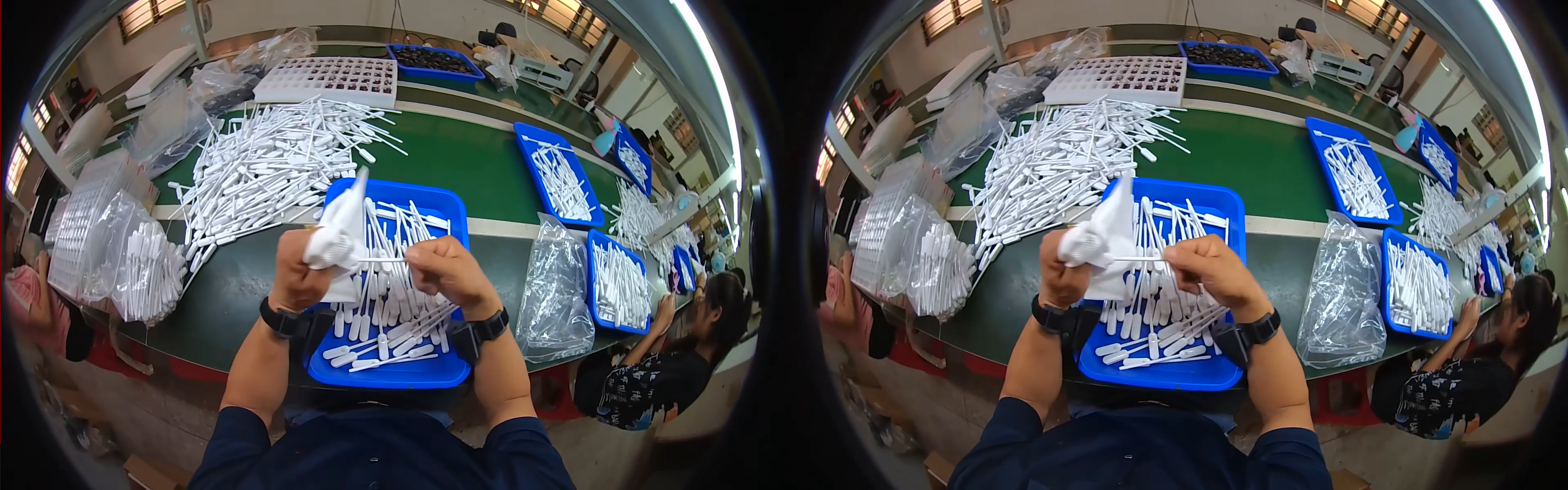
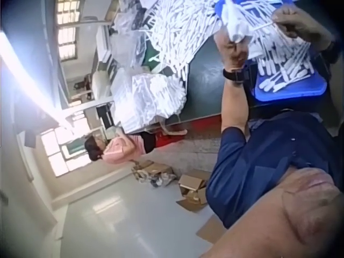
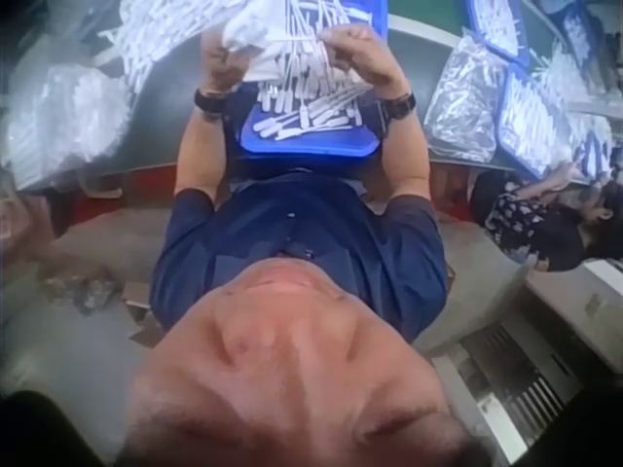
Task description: The person picks up a white plastic stick from a blue tray, wipes it with a cloth, and places it back into the tray, repeating the process for multiple sticks.
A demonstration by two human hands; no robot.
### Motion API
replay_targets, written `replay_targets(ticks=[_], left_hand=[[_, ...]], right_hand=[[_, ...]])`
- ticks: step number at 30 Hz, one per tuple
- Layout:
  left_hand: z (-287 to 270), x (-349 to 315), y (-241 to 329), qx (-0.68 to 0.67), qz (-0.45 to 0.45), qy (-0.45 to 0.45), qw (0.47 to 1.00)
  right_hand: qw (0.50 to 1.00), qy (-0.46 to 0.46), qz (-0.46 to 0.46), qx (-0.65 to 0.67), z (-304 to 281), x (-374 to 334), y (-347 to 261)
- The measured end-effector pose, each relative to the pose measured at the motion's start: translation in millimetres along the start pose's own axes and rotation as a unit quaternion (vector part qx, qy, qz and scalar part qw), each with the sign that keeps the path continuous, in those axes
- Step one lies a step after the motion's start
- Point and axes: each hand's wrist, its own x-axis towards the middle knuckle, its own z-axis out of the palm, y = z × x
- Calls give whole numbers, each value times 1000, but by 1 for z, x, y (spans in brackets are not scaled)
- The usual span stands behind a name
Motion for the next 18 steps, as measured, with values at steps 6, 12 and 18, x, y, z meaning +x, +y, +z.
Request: replay_targets(ticks=[6,12,18], left_hand=[[18,4,4,186,-114,-30,975],[5,3,0,151,-205,58,965],[11,5,-23,-101,-281,131,945]], right_hand=[[953,69,15,-293,-13,-9,-11],[929,60,71,-358,-17,-10,-18],[793,169,-3,-586,-43,44,-43]])
